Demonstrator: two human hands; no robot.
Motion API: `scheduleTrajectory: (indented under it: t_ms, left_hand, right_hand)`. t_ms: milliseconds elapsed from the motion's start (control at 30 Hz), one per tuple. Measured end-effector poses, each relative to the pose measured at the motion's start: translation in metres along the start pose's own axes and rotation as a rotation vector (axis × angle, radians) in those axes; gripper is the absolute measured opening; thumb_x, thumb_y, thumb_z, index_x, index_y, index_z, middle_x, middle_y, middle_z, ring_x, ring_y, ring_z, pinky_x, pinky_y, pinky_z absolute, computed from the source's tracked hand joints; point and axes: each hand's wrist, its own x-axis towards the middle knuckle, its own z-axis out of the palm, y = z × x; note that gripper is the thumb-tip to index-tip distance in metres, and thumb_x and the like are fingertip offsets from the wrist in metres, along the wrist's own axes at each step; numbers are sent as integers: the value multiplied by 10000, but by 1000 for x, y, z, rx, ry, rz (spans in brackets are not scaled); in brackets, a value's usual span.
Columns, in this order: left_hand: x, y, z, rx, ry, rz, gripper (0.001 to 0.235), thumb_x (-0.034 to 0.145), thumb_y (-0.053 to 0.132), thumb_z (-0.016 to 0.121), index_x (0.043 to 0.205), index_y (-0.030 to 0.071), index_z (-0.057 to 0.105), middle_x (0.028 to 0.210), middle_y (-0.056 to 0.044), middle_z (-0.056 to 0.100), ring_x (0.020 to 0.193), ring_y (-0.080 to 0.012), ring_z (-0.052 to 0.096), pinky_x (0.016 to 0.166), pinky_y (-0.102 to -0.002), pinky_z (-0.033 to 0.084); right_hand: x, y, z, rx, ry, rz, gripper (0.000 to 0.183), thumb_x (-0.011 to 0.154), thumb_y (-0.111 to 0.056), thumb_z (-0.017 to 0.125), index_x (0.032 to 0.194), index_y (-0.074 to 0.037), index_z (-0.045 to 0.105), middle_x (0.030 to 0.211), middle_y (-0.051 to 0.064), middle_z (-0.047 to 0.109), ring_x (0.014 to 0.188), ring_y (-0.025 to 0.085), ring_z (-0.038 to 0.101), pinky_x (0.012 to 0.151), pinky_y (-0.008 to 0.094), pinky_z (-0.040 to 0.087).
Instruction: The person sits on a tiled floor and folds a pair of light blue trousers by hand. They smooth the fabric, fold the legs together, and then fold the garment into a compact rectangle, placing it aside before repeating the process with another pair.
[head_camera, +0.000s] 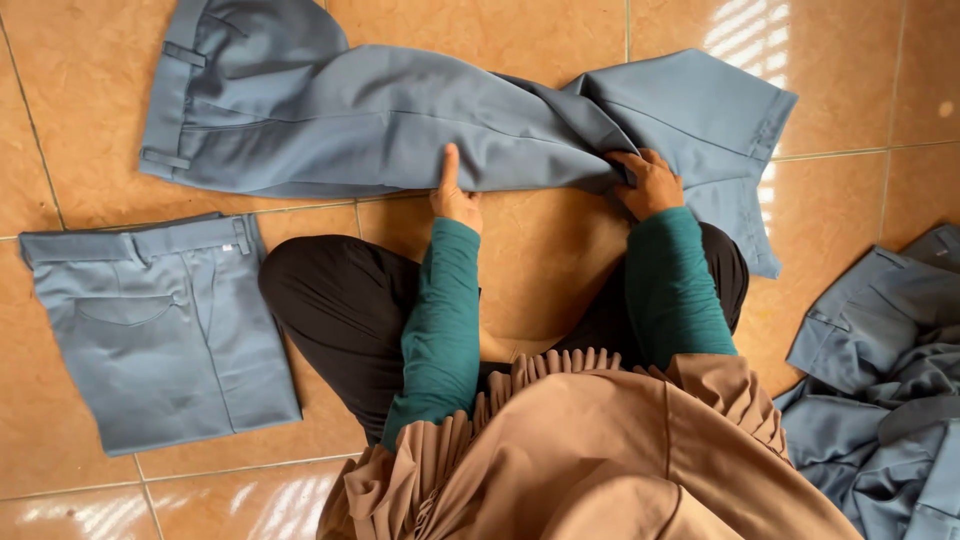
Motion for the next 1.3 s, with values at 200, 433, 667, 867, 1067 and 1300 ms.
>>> scheduleTrajectory:
  t_ms: [200, 433, 667, 867, 1067, 1300]
  left_hand:
    - [25, -5, -6, 11, -134, 76, 622, 773, 204, 967, 1290, 60, 653, 1237, -145, 690, 1192, -303, 636, 1081, -578, 458]
    - [10, -3, -2, -167, -84, -76, 522, 706, 255, 857, 1198, 153, 711, 1184, -29, 738, 1062, -170, 700, 925, -305, 588]
    - [22, 4, 8, -109, -283, -227, 451, 875, 350, 763, 1235, 92, 679, 1135, -62, 751, 954, -196, 735, 692, -281, 630]
    - [9, 60, 32, -3, -185, -51, 685, 840, 397, 695, 1453, 126, 553, 1387, -66, 659, 1213, -224, 648, 967, -435, 588]
    - [8, 109, 35, 48, -127, 21, 663, 808, 474, 689, 1391, 172, 600, 1281, -30, 720, 1106, -227, 714, 785, -412, 630]
    - [45, 117, 27, -50, -211, -1, 516, 872, 453, 680, 1271, 126, 664, 1170, -61, 755, 1042, -215, 735, 733, -332, 628]
  right_hand:
    - [-9, 16, -81, 288, 91, 19, 583, 897, -47, 498, 1213, -486, 715, 1213, 10, 706, 1190, 360, 632, 1038, 490, 497]
    - [26, -1, -125, -65, 733, -86, 717, 861, -72, 873, 1503, -248, 607, 1561, 149, 397, 1367, 386, 485, 999, 635, 360]
    - [-76, -120, -20, 134, 631, -540, 1029, 830, -724, 780, 1585, -133, 406, 1442, 240, 537, 1317, 394, 557, 982, 552, 517]
    - [-39, -52, -4, -353, 464, 54, 890, 673, -255, 721, 1520, -305, 451, 1356, 26, 524, 971, 306, 602, 705, 492, 454]
    - [-3, 68, -90, -20, 401, 211, 454, 816, -185, 543, 1131, -388, 799, 1153, 21, 739, 1023, 347, 683, 812, 496, 545]
    - [17, -1, -218, 333, 1102, -617, 243, 776, 156, 394, 791, -2, 578, 985, 160, 696, 871, 306, 669, 724, 382, 451]
